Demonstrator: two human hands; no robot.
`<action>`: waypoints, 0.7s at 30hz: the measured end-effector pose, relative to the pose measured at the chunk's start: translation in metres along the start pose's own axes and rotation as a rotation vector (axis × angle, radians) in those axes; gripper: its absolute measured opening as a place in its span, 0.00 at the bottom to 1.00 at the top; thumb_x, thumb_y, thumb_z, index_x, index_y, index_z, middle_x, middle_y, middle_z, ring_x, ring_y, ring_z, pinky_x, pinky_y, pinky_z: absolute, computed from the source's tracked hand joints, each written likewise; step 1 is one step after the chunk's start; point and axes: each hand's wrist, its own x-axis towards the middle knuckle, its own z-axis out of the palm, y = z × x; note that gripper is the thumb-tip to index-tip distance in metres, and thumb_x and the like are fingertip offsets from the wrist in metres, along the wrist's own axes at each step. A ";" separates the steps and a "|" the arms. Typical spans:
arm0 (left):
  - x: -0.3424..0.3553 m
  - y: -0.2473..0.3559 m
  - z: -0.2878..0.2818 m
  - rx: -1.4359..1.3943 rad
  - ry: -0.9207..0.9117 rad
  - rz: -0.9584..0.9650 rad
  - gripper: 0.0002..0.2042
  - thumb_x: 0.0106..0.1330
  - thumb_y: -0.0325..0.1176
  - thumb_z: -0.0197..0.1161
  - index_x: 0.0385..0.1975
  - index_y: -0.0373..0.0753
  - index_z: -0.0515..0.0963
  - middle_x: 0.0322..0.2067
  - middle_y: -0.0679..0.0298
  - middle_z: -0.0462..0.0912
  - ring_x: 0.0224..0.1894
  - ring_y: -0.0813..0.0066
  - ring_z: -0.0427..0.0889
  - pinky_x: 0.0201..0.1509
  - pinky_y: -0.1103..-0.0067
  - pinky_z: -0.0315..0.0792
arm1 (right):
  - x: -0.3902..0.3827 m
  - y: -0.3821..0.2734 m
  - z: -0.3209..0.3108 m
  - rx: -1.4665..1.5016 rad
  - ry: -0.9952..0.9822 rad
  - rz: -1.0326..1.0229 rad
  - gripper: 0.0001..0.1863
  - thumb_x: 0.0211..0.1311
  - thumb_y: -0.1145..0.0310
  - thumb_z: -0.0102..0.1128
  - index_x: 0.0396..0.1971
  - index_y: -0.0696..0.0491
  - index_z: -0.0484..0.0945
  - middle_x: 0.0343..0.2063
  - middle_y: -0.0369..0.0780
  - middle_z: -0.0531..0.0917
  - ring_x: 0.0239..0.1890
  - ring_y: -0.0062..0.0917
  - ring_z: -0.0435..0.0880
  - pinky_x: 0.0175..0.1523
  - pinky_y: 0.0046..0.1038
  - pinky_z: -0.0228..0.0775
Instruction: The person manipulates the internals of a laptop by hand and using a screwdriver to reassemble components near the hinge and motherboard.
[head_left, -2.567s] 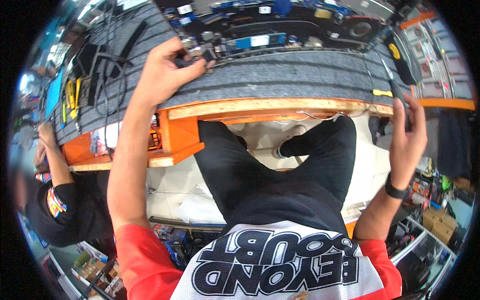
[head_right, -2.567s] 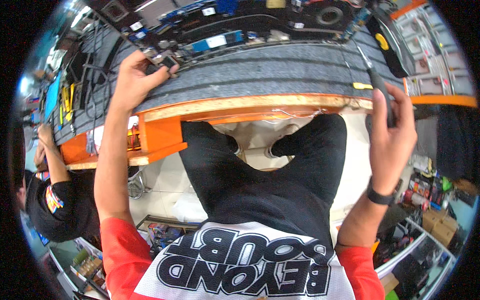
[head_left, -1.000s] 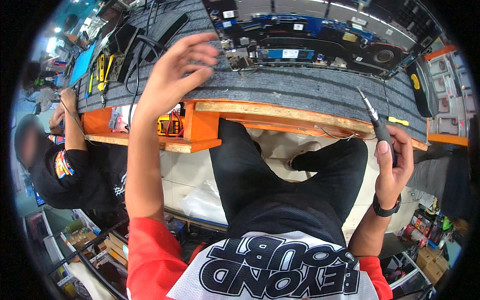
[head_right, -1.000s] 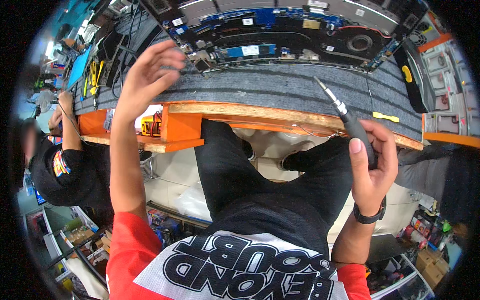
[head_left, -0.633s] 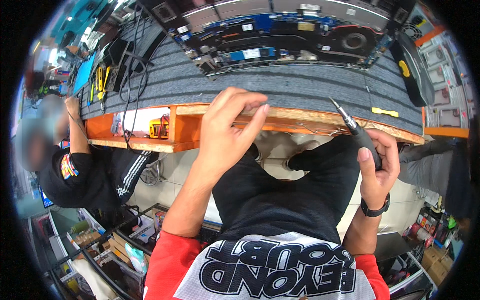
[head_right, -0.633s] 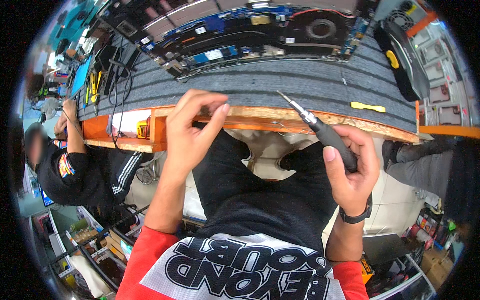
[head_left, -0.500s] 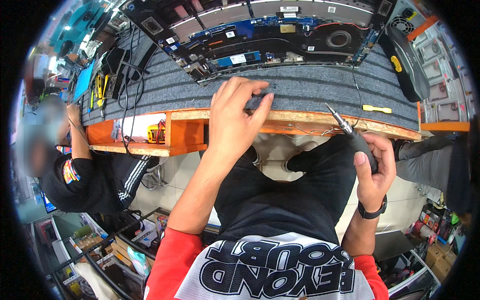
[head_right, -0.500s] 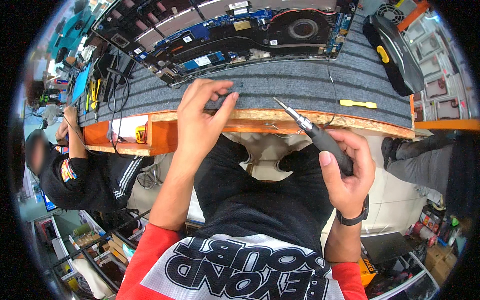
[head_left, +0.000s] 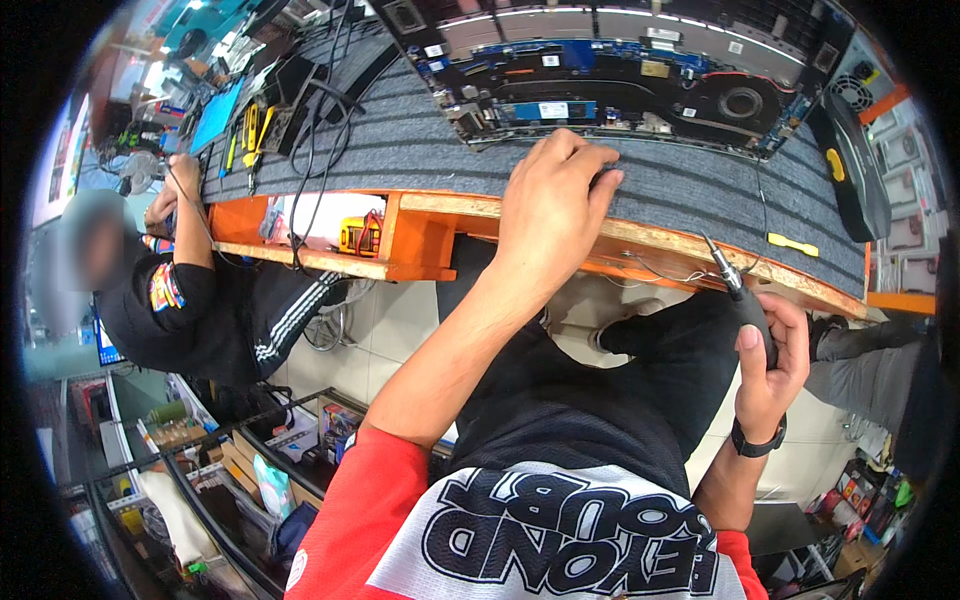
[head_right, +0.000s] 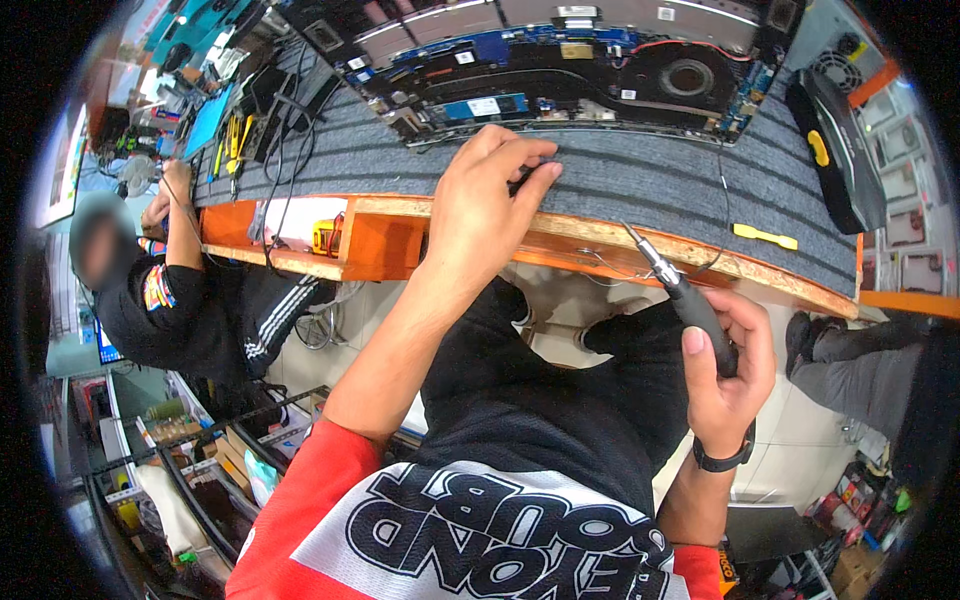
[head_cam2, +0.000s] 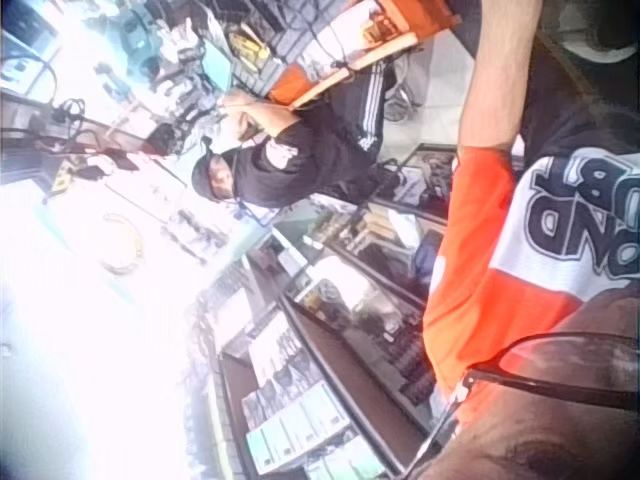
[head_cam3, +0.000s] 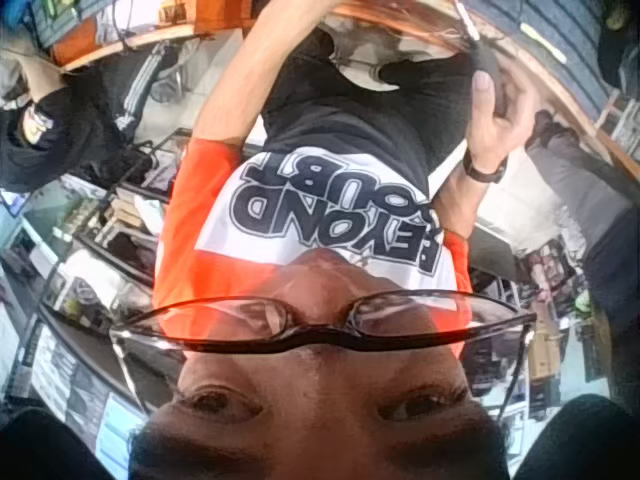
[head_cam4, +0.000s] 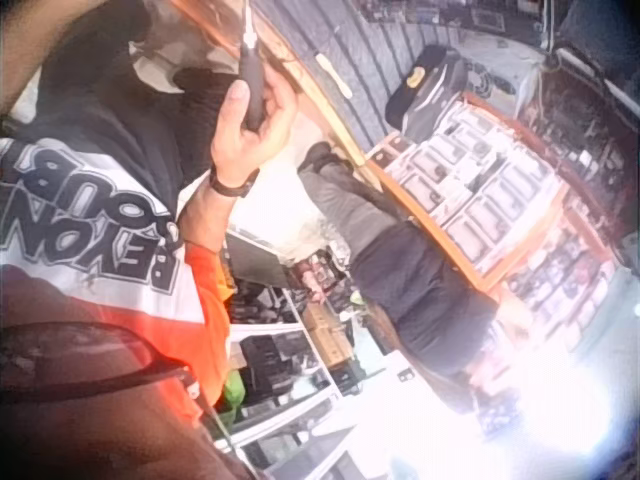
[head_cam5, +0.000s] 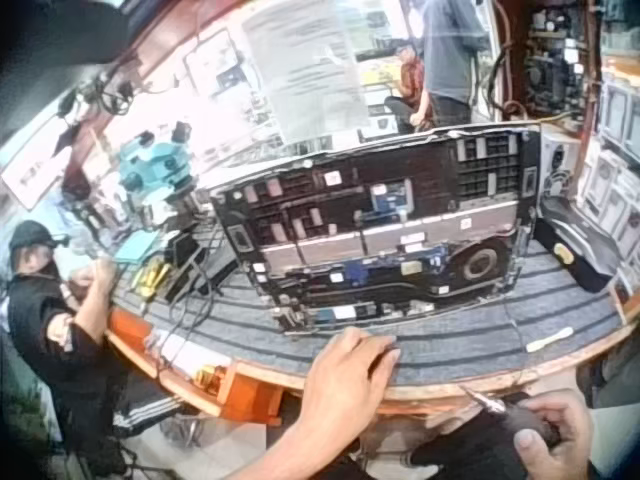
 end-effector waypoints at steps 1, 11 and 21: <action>0.001 0.000 -0.001 0.003 -0.013 -0.009 0.06 0.63 0.30 0.69 0.37 0.38 0.86 0.35 0.61 0.81 0.40 0.62 0.81 0.45 0.69 0.75 | -0.001 0.000 0.000 0.001 0.005 -0.002 0.18 0.66 0.69 0.65 0.51 0.63 0.75 0.42 0.43 0.85 0.43 0.21 0.82 0.53 0.23 0.70; 0.004 -0.003 -0.003 -0.022 -0.080 -0.033 0.05 0.62 0.30 0.68 0.36 0.39 0.82 0.37 0.62 0.79 0.37 0.64 0.82 0.43 0.70 0.77 | -0.002 -0.006 -0.001 -0.014 0.003 -0.023 0.17 0.67 0.71 0.64 0.51 0.63 0.75 0.40 0.41 0.85 0.42 0.19 0.81 0.52 0.21 0.69; 0.006 -0.019 -0.004 -0.378 0.040 -0.128 0.06 0.60 0.25 0.70 0.36 0.39 0.83 0.34 0.67 0.85 0.30 0.83 0.80 0.31 0.81 0.73 | 0.006 -0.021 0.017 0.029 -0.019 -0.018 0.17 0.67 0.71 0.65 0.51 0.62 0.75 0.36 0.38 0.83 0.36 0.15 0.78 0.44 0.18 0.68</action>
